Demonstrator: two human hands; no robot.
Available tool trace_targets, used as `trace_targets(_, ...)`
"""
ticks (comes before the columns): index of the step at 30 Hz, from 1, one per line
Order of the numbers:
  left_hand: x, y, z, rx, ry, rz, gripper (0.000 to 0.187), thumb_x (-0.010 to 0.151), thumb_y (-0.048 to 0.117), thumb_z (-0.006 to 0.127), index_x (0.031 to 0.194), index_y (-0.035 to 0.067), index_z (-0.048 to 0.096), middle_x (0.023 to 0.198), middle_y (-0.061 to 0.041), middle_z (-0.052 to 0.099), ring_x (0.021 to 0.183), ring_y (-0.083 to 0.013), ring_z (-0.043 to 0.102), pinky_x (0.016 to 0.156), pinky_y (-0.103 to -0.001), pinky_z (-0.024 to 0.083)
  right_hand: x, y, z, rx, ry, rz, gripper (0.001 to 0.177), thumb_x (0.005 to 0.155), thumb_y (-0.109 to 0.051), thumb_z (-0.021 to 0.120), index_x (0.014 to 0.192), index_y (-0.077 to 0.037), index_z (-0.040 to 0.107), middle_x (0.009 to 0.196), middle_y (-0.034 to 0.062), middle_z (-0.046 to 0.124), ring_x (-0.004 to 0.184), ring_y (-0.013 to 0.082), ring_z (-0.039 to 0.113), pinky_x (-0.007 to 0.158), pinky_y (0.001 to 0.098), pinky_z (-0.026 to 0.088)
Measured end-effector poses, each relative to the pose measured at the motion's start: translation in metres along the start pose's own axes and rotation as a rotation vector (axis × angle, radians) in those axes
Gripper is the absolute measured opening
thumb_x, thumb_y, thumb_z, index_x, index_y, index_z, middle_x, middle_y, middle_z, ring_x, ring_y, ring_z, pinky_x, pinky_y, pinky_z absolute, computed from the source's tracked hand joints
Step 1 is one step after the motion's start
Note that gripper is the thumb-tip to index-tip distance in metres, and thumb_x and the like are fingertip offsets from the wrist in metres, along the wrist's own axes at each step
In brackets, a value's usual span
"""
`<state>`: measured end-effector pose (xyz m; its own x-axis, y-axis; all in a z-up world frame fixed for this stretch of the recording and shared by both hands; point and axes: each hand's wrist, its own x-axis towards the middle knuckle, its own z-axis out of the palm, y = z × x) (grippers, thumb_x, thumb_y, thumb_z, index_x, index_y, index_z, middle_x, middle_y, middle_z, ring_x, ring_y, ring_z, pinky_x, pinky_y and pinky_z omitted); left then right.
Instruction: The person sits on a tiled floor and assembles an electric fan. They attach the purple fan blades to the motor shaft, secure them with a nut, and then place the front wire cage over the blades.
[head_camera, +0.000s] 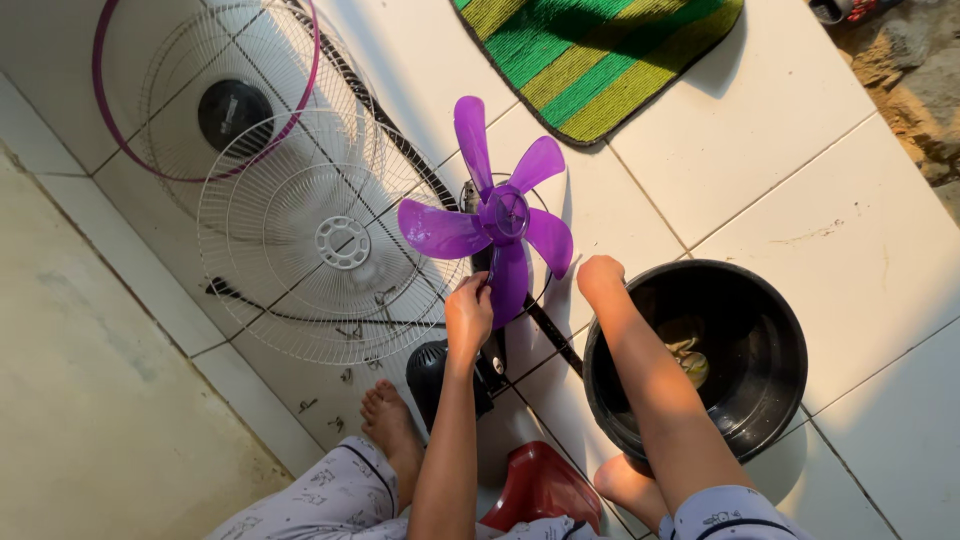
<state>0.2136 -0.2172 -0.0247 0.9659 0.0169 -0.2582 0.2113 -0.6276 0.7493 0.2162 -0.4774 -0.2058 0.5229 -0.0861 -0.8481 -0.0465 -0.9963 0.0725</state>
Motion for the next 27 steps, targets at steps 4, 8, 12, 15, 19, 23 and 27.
trace_targets(4, 0.006, -0.005, 0.001, -0.015, -0.035, -0.022, 0.025, 0.092, 0.007, 0.061, 0.113, 0.000, 0.072, 0.104, -0.018, 0.073, 0.091, -0.0367, 0.071, 0.084, -0.042, 0.055, -0.022, -0.001, -0.035, 0.125, 0.099, -0.092, 0.022, 0.091, -0.015, 0.066, 0.109, -0.018, 0.079, 0.110, 0.0092, 0.075, 0.103, 0.0303, 0.072, 0.083, 0.0407, 0.059)
trace_targets(8, -0.001, -0.024, -0.007, -0.051, -0.049, 0.020, 0.025, 0.091, 0.006, 0.061, 0.114, -0.001, 0.071, 0.107, -0.018, 0.073, 0.097, -0.0358, 0.071, 0.087, -0.041, 0.055, -0.061, 0.007, -0.072, 0.610, -0.139, -0.427, 0.026, 0.077, -0.006, 0.076, 0.099, -0.020, 0.081, 0.095, 0.0029, 0.079, 0.094, 0.0204, 0.073, 0.082, 0.0361, 0.056)
trace_targets(12, -0.013, -0.048, -0.023, -0.029, -0.102, -0.018, 0.026, 0.089, 0.007, 0.062, 0.112, 0.001, 0.072, 0.106, -0.017, 0.074, 0.097, -0.0346, 0.073, 0.088, -0.040, 0.055, -0.098, 0.006, -0.096, 0.955, -0.166, -0.701, 0.036, 0.076, -0.008, 0.075, 0.111, -0.015, 0.072, 0.099, 0.0028, 0.074, 0.097, 0.0160, 0.068, 0.086, 0.0326, 0.054)
trace_targets(15, -0.020, -0.062, -0.031, -0.015, -0.194, -0.035, 0.026, 0.090, 0.008, 0.062, 0.114, 0.003, 0.072, 0.106, -0.017, 0.075, 0.098, -0.0338, 0.073, 0.087, -0.040, 0.056, -0.125, 0.001, -0.098, 0.974, -0.080, -0.595, 0.053, 0.076, -0.012, 0.078, 0.126, -0.018, 0.063, 0.098, 0.0077, 0.069, 0.094, 0.0181, 0.064, 0.085, 0.0334, 0.051)
trace_targets(19, -0.040, -0.075, -0.035, 0.055, -0.317, -0.089, 0.025, 0.091, 0.009, 0.063, 0.114, 0.006, 0.073, 0.108, -0.015, 0.074, 0.100, -0.0349, 0.071, 0.088, -0.042, 0.054, -0.157, -0.028, -0.079, 0.971, 0.154, -0.480, 0.053, 0.080, -0.022, 0.081, 0.129, -0.018, 0.060, 0.100, 0.0071, 0.071, 0.094, 0.0178, 0.067, 0.086, 0.0329, 0.053)
trace_targets(23, -0.062, -0.087, -0.037, 0.071, -0.395, -0.101, 0.027, 0.090, 0.010, 0.063, 0.115, 0.008, 0.072, 0.111, -0.016, 0.073, 0.104, -0.0348, 0.070, 0.091, -0.042, 0.054, -0.186, -0.063, -0.039, 0.976, 0.327, -0.446, 0.051, 0.079, -0.019, 0.078, 0.128, -0.019, 0.064, 0.103, 0.0086, 0.071, 0.088, 0.0227, 0.067, 0.083, 0.0338, 0.054)
trace_targets(27, -0.081, -0.085, -0.034, 0.205, -0.376, -0.085, 0.023, 0.091, 0.011, 0.063, 0.110, 0.008, 0.075, 0.118, -0.016, 0.066, 0.107, -0.0370, 0.066, 0.095, -0.043, 0.051, -0.209, -0.094, 0.006, 0.997, 0.454, -0.385, 0.054, 0.078, -0.016, 0.080, 0.130, -0.019, 0.067, 0.108, 0.0112, 0.063, 0.085, 0.0229, 0.064, 0.082, 0.0340, 0.054)
